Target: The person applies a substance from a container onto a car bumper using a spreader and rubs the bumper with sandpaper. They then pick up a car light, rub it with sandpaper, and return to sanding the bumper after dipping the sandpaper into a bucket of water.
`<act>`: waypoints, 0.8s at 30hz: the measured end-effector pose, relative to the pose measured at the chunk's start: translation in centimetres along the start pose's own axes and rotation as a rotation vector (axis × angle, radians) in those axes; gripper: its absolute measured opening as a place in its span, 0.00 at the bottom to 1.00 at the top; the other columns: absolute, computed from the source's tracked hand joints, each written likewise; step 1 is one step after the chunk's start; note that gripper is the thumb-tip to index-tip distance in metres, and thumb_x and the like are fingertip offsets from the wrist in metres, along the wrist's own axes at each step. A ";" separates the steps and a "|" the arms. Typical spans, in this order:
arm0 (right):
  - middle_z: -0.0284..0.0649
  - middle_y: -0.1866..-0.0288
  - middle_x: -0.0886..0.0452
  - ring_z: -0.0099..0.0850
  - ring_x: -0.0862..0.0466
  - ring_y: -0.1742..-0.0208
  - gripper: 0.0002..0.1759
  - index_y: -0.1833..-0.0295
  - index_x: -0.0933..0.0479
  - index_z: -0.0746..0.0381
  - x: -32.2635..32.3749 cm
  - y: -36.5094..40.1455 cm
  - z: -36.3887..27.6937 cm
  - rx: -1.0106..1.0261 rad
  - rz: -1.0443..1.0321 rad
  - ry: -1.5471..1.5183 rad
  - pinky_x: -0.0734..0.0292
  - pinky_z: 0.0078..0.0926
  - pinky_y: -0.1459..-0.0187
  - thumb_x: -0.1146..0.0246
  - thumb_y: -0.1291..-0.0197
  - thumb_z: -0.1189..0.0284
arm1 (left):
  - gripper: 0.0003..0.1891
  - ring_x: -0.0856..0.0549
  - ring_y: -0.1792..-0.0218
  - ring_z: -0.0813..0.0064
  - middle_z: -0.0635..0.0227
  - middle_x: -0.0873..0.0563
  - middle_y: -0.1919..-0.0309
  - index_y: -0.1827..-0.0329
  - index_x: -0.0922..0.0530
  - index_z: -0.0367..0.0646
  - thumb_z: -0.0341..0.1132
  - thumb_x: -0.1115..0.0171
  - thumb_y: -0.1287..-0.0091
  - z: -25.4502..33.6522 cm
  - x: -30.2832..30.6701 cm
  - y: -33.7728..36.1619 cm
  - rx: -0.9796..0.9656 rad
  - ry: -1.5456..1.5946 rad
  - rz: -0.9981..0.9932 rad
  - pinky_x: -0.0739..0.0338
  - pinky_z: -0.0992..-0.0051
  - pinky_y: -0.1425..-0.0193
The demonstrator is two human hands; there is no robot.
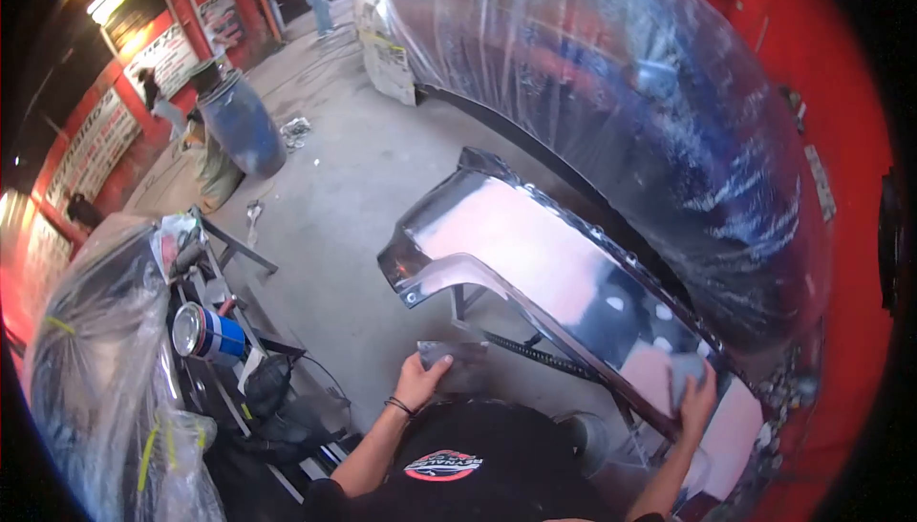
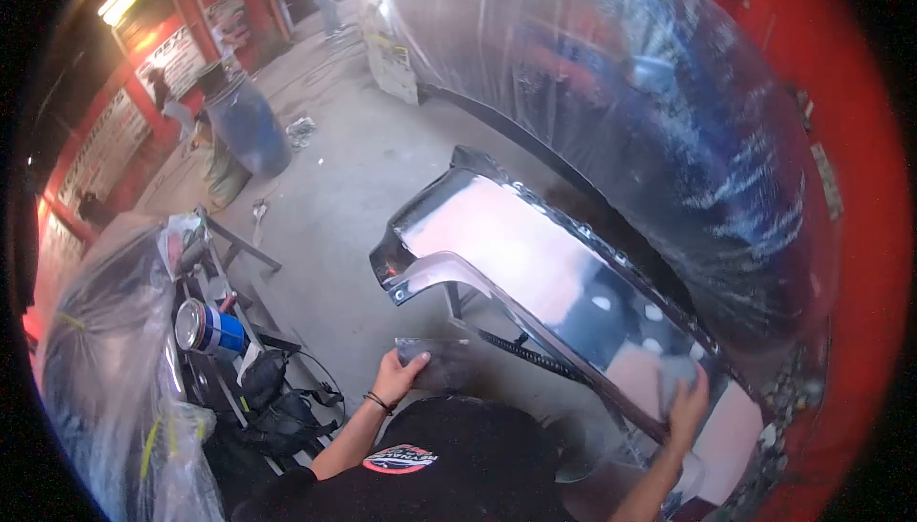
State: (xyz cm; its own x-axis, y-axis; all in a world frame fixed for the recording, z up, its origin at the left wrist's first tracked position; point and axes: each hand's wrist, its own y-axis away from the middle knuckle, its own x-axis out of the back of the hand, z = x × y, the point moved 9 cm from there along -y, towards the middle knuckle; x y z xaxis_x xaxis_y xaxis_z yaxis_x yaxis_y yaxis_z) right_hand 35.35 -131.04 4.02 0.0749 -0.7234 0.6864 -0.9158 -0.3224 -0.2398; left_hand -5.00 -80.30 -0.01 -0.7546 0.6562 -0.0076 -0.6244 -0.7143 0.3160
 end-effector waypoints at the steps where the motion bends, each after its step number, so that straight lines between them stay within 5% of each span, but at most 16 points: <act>1: 0.53 0.30 0.20 0.47 0.22 0.28 0.29 0.27 0.27 0.66 3.2 1.7 4.6 -0.099 0.073 0.104 0.30 0.40 0.27 0.35 0.33 0.76 | 0.14 0.12 0.54 0.78 0.68 0.09 0.54 0.45 0.16 0.34 0.36 0.30 0.25 -0.2 1.2 -0.6 -0.004 0.019 0.012 0.16 0.73 0.47; 3: 0.56 0.29 0.23 0.49 0.24 0.27 0.30 0.25 0.30 0.69 8.2 6.2 13.9 -0.220 0.238 0.244 0.33 0.42 0.25 0.35 0.31 0.75 | 0.15 0.12 0.55 0.78 0.68 0.09 0.54 0.45 0.15 0.33 0.36 0.30 0.26 -1.3 3.7 -2.0 -0.030 0.057 0.068 0.16 0.72 0.48; 6: 0.57 0.28 0.23 0.51 0.24 0.27 0.31 0.24 0.30 0.69 10.0 8.5 14.3 -0.251 0.269 0.326 0.33 0.43 0.25 0.34 0.31 0.74 | 0.14 0.12 0.55 0.78 0.67 0.08 0.54 0.46 0.15 0.34 0.36 0.30 0.26 -1.0 4.7 -3.0 -0.042 0.121 0.096 0.16 0.72 0.48; 11: 0.57 0.27 0.23 0.53 0.25 0.26 0.31 0.26 0.28 0.69 -1.6 4.1 0.3 -0.129 0.001 0.371 0.35 0.44 0.23 0.35 0.32 0.70 | 0.16 0.13 0.54 0.79 0.67 0.08 0.54 0.44 0.16 0.34 0.39 0.30 0.25 -1.0 3.1 -4.8 -0.052 0.081 -0.033 0.18 0.73 0.45; 14: 0.58 0.30 0.22 0.54 0.24 0.27 0.30 0.26 0.27 0.69 -10.7 1.7 -9.2 0.187 -0.067 0.347 0.34 0.44 0.23 0.36 0.34 0.73 | 0.17 0.13 0.53 0.79 0.67 0.08 0.54 0.43 0.16 0.34 0.39 0.30 0.25 -1.1 2.2 -5.0 -0.037 0.120 -0.069 0.18 0.72 0.44; 16: 0.57 0.31 0.21 0.53 0.24 0.27 0.30 0.26 0.27 0.69 -13.3 0.1 -17.4 0.066 -0.208 0.231 0.34 0.42 0.24 0.37 0.34 0.75 | 0.17 0.13 0.53 0.79 0.67 0.09 0.54 0.43 0.16 0.34 0.39 0.30 0.25 -1.1 2.2 -4.8 -0.044 0.167 -0.079 0.18 0.72 0.44; 20: 0.57 0.28 0.23 0.54 0.24 0.27 0.29 0.26 0.28 0.68 -14.9 -6.7 -13.9 0.139 -0.065 0.252 0.32 0.43 0.25 0.37 0.32 0.75 | 0.17 0.13 0.52 0.79 0.66 0.09 0.52 0.42 0.17 0.33 0.38 0.30 0.25 -1.2 3.4 -2.6 -0.016 0.310 -0.048 0.18 0.72 0.43; 24: 0.57 0.29 0.22 0.52 0.24 0.26 0.29 0.27 0.28 0.70 -22.4 -7.1 -16.9 0.346 -0.275 0.136 0.33 0.42 0.24 0.35 0.31 0.72 | 0.17 0.13 0.50 0.79 0.67 0.10 0.50 0.42 0.17 0.35 0.37 0.28 0.26 -1.3 3.7 -0.9 -0.033 0.329 -0.022 0.18 0.72 0.41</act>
State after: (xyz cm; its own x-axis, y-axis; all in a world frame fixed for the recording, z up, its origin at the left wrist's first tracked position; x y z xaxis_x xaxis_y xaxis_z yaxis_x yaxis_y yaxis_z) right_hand 33.56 -102.22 1.92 0.2229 -0.5029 0.8351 -0.6818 -0.6927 -0.2352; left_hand -7.50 -77.56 -1.60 -0.7620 0.5618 -0.3221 -0.6437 -0.7116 0.2816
